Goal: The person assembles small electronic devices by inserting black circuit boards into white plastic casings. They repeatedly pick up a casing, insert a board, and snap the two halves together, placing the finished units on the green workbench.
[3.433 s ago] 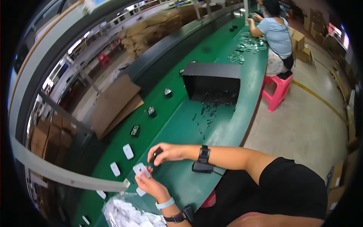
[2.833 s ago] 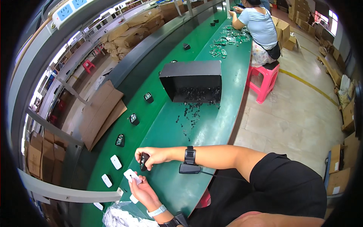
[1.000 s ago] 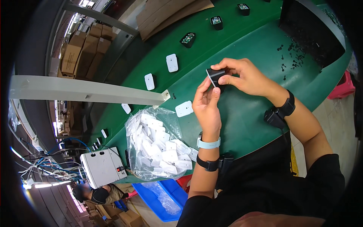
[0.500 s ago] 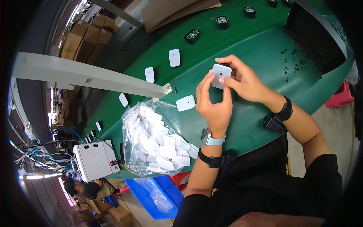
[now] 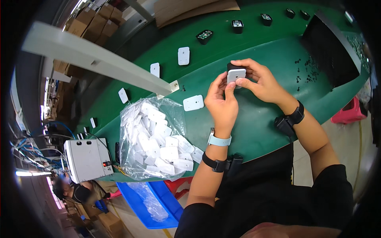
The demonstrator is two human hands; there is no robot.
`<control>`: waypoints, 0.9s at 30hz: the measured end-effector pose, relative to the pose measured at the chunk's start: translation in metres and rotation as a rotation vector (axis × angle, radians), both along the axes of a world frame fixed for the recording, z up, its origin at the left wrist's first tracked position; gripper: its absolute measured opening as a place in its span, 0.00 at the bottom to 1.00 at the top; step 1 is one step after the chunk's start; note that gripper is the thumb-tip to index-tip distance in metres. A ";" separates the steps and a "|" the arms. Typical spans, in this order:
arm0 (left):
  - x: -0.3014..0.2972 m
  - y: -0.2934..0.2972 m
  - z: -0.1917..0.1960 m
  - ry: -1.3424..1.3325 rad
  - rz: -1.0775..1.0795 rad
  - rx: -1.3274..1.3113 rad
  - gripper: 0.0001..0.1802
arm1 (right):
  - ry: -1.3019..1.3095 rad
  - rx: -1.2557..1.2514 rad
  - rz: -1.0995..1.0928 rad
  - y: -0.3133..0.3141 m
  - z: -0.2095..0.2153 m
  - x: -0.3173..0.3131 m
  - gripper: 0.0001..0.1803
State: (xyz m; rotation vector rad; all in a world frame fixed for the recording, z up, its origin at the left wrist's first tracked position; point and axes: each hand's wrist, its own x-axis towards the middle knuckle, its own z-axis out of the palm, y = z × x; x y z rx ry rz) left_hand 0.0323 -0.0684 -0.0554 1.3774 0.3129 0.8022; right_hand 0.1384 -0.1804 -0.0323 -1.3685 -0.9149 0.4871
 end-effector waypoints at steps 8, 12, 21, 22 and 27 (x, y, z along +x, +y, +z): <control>-0.002 0.000 0.011 0.139 0.129 0.231 0.16 | 0.161 -0.006 0.018 0.012 -0.018 0.011 0.24; -0.013 0.004 0.007 0.425 0.405 0.776 0.25 | 0.129 -0.188 -0.009 0.042 -0.017 0.040 0.25; -0.029 0.023 0.014 0.983 0.375 0.863 0.33 | -0.885 -0.809 -0.493 0.106 -0.024 0.124 0.31; -0.028 0.023 0.012 0.981 0.370 0.872 0.33 | -0.844 -0.804 -0.504 0.104 -0.020 0.122 0.30; -0.025 0.022 0.010 0.955 0.216 0.947 0.32 | -0.684 -0.617 -0.623 0.083 -0.005 0.092 0.25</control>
